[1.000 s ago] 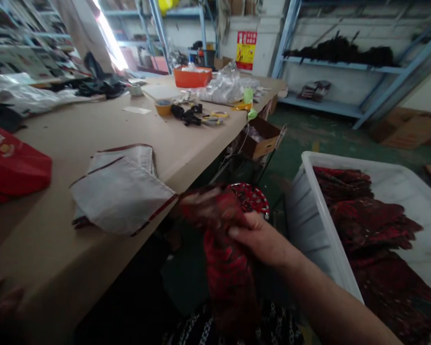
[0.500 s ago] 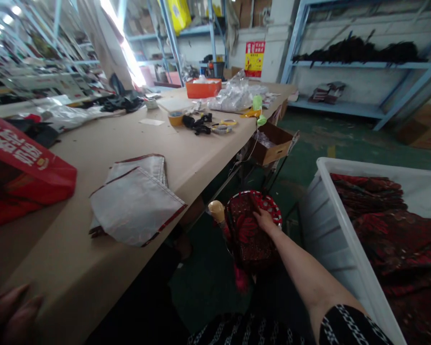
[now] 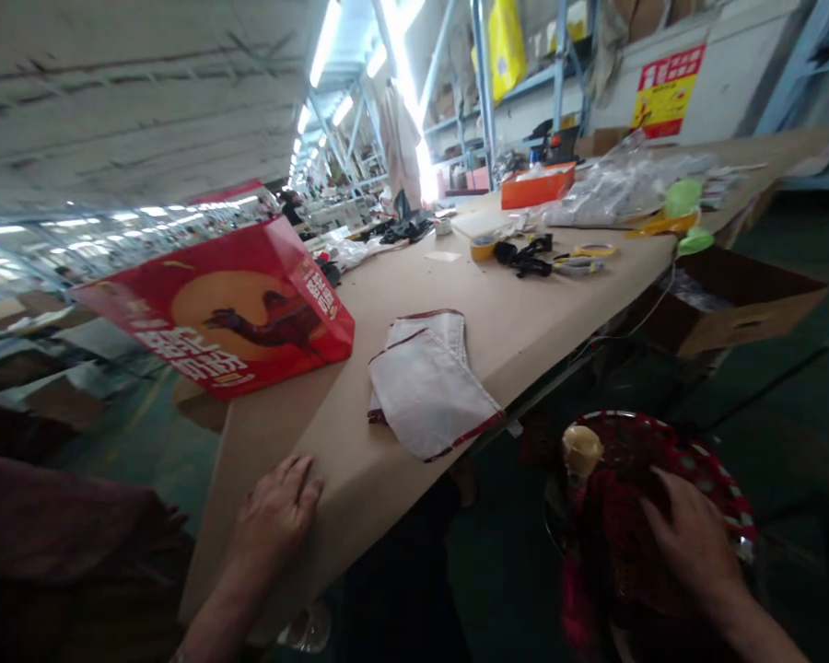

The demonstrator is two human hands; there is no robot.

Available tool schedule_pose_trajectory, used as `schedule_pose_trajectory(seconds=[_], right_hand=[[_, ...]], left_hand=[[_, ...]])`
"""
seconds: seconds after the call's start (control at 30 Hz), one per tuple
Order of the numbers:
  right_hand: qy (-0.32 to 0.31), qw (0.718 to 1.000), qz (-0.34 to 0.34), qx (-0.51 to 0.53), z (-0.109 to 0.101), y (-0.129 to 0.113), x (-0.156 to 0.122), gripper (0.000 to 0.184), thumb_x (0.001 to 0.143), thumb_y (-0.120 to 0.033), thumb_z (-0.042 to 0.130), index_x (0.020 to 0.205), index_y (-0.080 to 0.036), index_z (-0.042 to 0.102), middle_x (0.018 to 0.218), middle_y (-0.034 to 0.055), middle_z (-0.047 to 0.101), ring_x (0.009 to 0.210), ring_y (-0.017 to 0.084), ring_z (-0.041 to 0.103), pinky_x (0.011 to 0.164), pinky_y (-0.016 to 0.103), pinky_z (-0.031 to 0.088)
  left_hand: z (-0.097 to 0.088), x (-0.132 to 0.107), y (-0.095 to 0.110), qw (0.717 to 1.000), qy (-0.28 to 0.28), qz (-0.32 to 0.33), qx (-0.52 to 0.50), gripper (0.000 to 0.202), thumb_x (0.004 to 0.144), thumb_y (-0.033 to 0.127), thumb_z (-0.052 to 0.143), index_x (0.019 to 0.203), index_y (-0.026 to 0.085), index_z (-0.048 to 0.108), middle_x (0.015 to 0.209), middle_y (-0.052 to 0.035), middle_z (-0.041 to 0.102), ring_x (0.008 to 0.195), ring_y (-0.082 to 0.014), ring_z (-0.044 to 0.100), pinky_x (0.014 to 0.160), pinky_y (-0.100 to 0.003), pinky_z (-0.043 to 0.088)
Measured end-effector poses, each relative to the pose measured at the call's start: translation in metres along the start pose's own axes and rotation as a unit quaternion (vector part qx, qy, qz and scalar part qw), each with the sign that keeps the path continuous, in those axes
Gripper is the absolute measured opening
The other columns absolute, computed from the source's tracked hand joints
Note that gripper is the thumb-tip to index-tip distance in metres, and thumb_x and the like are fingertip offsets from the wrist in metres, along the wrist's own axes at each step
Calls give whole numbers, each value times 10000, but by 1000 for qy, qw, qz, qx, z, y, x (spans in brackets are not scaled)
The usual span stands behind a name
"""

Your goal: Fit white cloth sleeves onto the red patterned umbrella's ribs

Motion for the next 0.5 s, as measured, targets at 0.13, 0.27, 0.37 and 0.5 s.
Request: schedule_pose_trajectory(seconds=[0.13,0.27,0.37,0.5], right_hand=[[-60,982,-162,77,-5,-90,-47,294,875,-324,460,1088,-201,619,1049,113,663,965,259,632,828,410,547],[-93,948,-275,129,-27,-210,-34,314,880,-190,492,1175,-250,584,1201,66,603,1179,235,511,958,406,496],[-43,944,-299,134,-43,-269,13,362,868,-177,508,1226,-201,551,1287,100,536,1268,271,407,1027,472,430],[21,933,-332,134,-56,-293,36,340,870,-222,509,1205,-211,562,1279,101,545,1231,291,435,1004,487,428]], left_hand=[[-20,-18,46,986,85,124,-70,379,904,361,435,1176,155,598,1280,-122,582,1260,-272,451,1063,-437,366],[-26,-25,133,957,103,253,-101,376,890,369,503,1218,205,587,1323,-81,557,1318,-307,375,1109,-477,296],[-14,-12,177,957,106,263,-60,515,847,393,566,1328,218,502,1418,-94,470,1342,-401,303,1100,-614,199],[-9,0,185,957,146,252,-11,399,911,296,442,1300,255,521,1388,-86,501,1291,-378,385,1049,-614,257]])
Point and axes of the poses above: each hand's wrist, its own x-axis towards the middle knuckle, its own z-axis out of the palm, y = z × x, the point moved 6 cm from there along x, towards the middle knuckle
